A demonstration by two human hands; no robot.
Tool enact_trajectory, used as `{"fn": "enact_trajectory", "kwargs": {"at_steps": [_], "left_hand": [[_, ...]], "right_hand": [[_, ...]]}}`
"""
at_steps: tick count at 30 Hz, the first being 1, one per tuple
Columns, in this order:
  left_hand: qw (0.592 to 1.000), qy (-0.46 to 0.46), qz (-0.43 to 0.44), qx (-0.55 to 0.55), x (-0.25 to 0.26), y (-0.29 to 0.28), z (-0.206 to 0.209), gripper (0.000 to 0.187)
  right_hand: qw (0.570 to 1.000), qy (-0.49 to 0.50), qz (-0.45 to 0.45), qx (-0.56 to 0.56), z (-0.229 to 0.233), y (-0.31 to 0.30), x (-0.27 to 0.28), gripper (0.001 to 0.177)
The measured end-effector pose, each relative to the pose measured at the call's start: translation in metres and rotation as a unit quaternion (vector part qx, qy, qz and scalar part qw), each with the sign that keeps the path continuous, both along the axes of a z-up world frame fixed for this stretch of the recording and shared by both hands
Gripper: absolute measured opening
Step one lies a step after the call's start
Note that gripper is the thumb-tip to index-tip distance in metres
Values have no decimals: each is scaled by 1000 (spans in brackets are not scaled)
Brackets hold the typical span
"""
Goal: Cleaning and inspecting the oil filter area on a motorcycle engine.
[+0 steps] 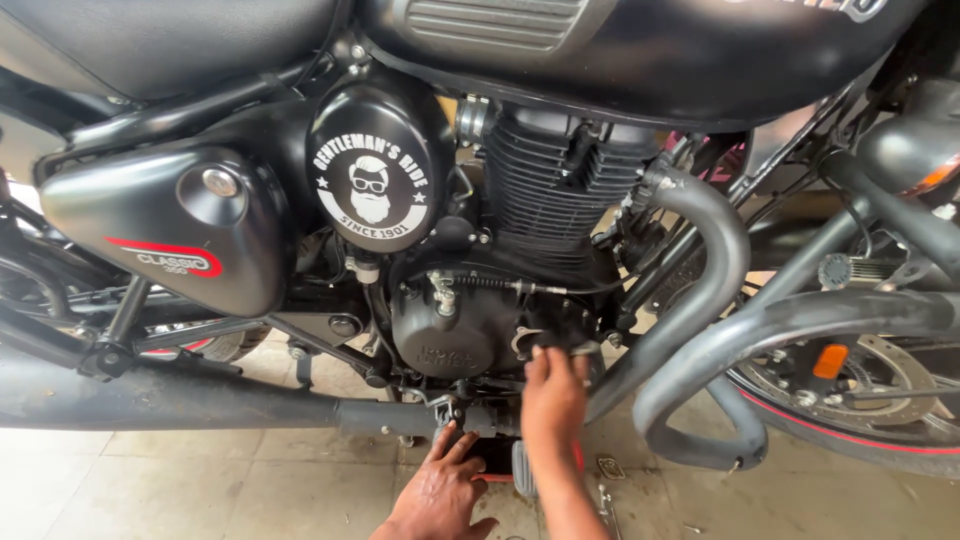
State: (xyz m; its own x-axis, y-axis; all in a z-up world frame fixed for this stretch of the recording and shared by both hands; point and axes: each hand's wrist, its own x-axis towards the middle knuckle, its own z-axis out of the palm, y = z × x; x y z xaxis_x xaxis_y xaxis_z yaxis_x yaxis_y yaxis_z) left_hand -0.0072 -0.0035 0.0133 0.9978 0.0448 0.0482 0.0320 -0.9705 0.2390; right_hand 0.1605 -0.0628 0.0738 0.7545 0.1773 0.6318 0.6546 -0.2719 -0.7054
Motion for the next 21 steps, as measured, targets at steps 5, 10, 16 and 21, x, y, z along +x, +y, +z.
{"fn": "enact_trajectory", "kwargs": {"at_steps": [5,10,16,21], "left_hand": [[1000,-18,-15,-2,5,5,-13,51],[1000,-11,-17,4,1,5,-5,50],[1000,-4,-15,-3,4,3,-2,52],[999,17,3,-38,1,0,6,50]], "right_hand": [[989,135,68,-2,-33,15,0,16],[872,382,197,234,-39,-7,11,13],[892,320,89,306,-33,-22,63,14],[944,185,186,200,-7,-15,62,16]]}}
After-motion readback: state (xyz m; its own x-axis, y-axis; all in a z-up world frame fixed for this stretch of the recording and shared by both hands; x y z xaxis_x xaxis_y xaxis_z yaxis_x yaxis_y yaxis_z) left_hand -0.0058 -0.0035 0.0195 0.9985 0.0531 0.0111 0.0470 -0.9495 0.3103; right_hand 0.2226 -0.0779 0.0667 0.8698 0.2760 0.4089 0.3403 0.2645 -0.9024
